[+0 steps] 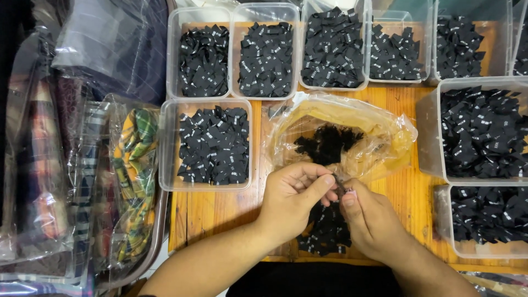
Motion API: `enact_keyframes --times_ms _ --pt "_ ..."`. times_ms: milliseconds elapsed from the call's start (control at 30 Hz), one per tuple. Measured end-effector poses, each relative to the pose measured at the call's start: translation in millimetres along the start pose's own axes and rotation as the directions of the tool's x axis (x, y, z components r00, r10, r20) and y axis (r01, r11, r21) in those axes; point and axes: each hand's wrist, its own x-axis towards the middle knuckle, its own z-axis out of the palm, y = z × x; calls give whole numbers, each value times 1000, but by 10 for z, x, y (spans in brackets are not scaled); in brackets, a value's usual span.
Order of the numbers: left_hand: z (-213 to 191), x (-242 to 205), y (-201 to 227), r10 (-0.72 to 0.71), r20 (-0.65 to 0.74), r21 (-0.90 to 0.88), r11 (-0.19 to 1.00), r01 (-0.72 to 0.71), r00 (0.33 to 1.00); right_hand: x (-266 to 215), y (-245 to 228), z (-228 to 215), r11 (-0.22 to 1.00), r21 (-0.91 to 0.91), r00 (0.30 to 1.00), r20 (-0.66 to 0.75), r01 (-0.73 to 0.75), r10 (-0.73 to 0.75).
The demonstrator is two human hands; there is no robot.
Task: The person uses pink scissors to cut small black fabric pieces from a larger sheet inside a clear plastic bag. They then pick up the cut pieces and place them into a clear plastic container on the table.
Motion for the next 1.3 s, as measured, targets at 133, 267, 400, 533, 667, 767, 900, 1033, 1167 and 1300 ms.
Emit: enact_keyframes --times_ms 133,267,400,533,667,767,900,1033,1167,1300 --pt "6 8 18 -17 -11 13 1000 17 1000 14 -11 -9 999 -6 999 -3 49 -49" --pt "3 22 -18 -46 -42 25 999 47 998 6 6 -33 998 -20 999 3 -52 52" --pt "16 19 -25 -77 -63 22 997 79 995 -10 42 -41 998 -31 998 5 -61 62" --pt "17 8 -13 -64 -54 31 997 66 996 -8 10 -49 1000 -16 1000 0 -23 23" --pt "2 7 -18 -50 -39 32 998 51 998 -13 -36 -48 996 85 999 -5 -31 32" --pt "-15 -6 -26 -40 -27 31 999 41 999 -30 -28 -32 996 91 1000 -10 -17 18" --pt "-6 -18 -7 -25 4 43 999 25 1000 -33 -22 -33 999 35 1000 -14 5 -5" --pt "0 -19 -21 -14 6 45 999 13 1000 -25 -22 -33 999 35 999 -25 24 -23" --pt "-1 -17 -28 -20 -6 45 999 20 1000 -16 -9 -32 1000 14 999 -26 26 -26" --pt "2 -14 -30 -16 -8 49 999 16 1000 -14 -12 -38 1000 -1 1000 -23 6 -6"
